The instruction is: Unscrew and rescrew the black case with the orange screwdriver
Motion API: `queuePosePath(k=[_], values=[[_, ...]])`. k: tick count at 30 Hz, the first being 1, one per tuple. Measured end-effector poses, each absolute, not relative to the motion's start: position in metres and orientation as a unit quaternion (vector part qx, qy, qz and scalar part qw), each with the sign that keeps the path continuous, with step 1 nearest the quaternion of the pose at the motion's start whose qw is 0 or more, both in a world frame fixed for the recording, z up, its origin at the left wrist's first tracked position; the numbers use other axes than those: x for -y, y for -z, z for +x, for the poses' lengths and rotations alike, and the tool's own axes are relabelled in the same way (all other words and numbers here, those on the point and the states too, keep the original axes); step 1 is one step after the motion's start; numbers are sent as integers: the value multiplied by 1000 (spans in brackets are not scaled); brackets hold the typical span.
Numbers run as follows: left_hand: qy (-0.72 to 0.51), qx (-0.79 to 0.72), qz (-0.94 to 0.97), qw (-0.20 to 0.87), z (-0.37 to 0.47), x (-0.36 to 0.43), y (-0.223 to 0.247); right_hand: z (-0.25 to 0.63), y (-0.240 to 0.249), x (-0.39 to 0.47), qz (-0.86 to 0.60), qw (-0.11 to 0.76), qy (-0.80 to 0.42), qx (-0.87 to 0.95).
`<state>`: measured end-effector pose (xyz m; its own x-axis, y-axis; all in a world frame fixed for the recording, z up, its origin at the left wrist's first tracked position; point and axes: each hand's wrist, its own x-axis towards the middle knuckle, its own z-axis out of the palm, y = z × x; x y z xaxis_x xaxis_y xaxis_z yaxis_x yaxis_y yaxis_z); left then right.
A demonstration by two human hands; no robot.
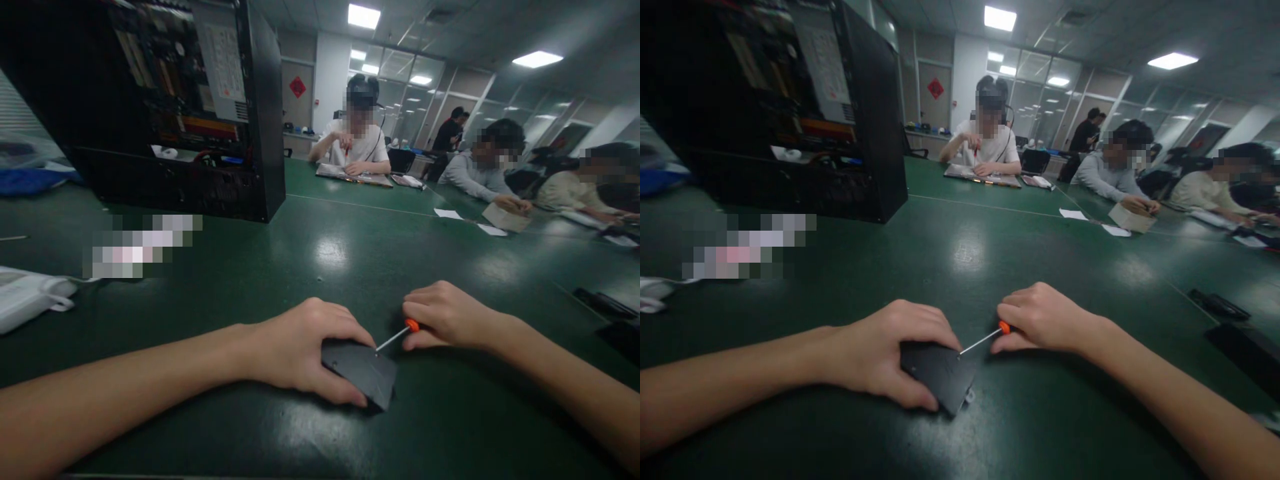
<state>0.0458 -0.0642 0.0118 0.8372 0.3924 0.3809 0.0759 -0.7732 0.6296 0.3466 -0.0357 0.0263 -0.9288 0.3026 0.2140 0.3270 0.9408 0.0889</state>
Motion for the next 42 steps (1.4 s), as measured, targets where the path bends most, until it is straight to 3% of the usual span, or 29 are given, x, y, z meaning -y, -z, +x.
queuePosePath(k=[6,18,27,42], values=[[-271,-211,888,305,49,71,-16,354,-44,73,-223,95,12,970],[-273,-232,884,299,48,71,-17,382,-72,68,-231,105,-74,964],[-291,-257,879,275,52,72,-15,361,-57,73,-224,104,-59,967],[-319,-266,874,253,51,69,-10,336,-15,76,-220,191,-3,957]])
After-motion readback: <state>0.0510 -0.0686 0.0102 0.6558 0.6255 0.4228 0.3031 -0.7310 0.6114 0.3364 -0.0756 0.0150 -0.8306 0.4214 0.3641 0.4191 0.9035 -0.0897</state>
